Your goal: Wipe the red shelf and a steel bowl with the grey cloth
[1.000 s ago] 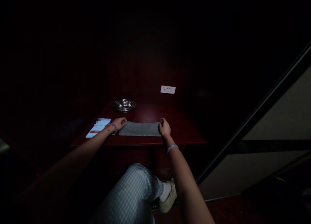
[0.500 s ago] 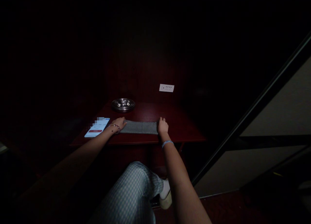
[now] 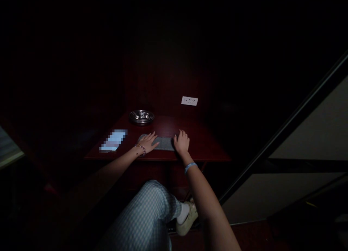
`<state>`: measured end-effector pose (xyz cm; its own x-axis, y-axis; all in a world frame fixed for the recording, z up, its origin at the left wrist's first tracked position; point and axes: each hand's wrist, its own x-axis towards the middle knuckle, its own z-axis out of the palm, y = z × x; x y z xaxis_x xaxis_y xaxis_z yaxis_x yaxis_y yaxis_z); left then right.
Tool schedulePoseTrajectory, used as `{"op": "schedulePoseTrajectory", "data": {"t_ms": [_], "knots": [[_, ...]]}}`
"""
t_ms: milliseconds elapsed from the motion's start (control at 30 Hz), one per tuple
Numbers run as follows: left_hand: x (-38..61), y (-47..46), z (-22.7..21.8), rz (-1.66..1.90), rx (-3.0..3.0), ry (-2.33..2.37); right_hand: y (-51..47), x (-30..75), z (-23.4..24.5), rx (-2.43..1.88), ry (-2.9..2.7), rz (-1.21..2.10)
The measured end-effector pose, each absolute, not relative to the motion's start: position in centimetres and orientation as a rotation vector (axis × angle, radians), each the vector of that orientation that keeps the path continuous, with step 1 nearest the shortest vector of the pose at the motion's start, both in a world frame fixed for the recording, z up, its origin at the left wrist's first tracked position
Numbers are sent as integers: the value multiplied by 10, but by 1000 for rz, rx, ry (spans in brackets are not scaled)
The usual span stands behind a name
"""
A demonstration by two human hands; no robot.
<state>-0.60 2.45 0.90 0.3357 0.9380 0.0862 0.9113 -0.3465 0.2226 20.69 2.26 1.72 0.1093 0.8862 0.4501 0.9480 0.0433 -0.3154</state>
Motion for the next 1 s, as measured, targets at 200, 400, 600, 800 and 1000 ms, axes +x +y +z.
{"op": "schedulePoseTrajectory", "data": {"t_ms": [200, 400, 600, 800, 1000], "knots": [[-1, 20, -1, 212, 2386, 1788, 18, 174, 18, -1691, -2229, -38], [-3, 16, 2, 180, 2373, 1809, 20, 168, 7, -1779, -2439, 238], [-15, 9, 6, 178, 2394, 1789, 18, 185, 5, -1758, -2446, 208], [-27, 3, 11, 160, 2388, 1795, 12, 200, 7, -1893, -2346, 172], [-29, 2, 5, 233, 2410, 1788, 4, 209, 7, -2014, -2198, 158]]}}
